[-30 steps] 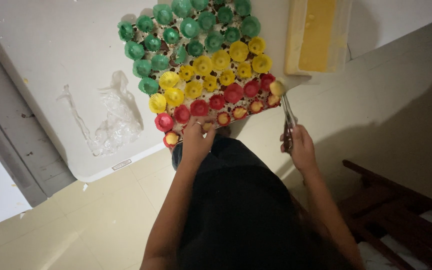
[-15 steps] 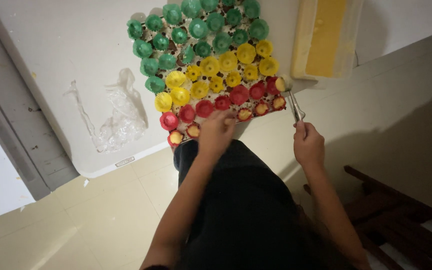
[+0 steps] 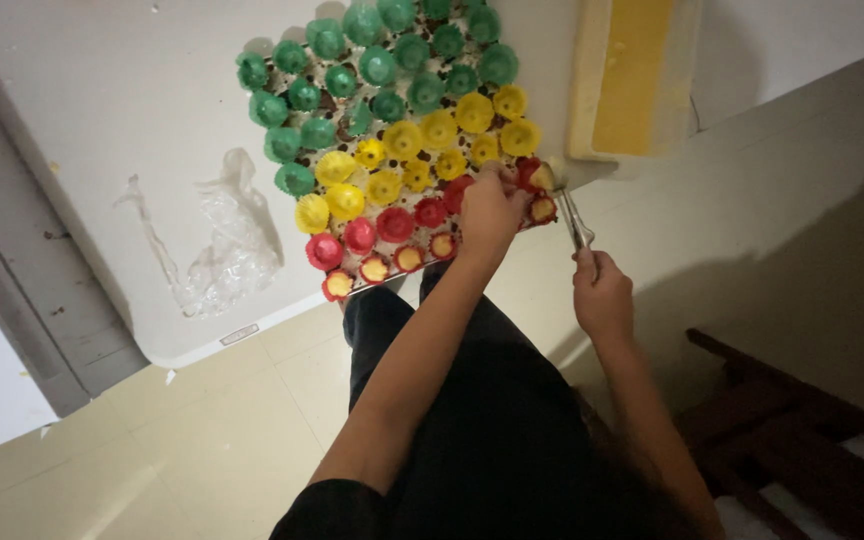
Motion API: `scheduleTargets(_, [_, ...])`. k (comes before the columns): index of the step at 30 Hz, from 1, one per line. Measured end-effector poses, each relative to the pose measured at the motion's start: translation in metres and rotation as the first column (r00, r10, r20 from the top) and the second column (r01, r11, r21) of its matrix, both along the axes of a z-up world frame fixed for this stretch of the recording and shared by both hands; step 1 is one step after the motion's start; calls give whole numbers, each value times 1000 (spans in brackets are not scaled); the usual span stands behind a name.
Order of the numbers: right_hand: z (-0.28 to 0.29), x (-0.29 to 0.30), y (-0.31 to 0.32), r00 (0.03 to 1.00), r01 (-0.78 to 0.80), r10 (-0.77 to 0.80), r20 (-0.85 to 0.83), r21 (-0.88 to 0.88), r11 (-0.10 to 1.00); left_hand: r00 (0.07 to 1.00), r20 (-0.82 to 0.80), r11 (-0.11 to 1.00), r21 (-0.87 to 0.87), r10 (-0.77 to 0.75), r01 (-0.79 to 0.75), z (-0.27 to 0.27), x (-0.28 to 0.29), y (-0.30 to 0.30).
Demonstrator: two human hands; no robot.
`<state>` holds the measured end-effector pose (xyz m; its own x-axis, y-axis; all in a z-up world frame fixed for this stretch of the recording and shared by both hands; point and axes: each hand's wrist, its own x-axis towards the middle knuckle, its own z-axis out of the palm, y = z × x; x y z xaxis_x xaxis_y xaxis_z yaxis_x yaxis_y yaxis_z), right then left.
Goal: Scooping batter into colorful cupcake molds using a cookie scoop.
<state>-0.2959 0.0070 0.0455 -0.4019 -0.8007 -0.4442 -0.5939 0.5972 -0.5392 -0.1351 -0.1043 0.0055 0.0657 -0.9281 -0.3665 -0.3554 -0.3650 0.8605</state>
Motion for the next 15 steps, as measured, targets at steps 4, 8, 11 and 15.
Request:
scheduleTargets(4, [-1,0,-1,1000,5,-4,22,-22,1000,998,64,1000,13,21,-22,-5,-9,-5])
scheduleTargets(8, [-4,-2,-2,1000,-13,13,-3,-36,999,983,181,1000,-11,10,-9,-18,-13,-7])
scheduleTargets(11, [1,0,-6,999,-33,33,-43,2,999,986,167,996,-90,32,-17,-13,-8,-7])
scheduleTargets(15, [-13,-10,-2,988,-113,102,-112,-97,989,996,69,976,-214,59,-43,-11,2,-14])
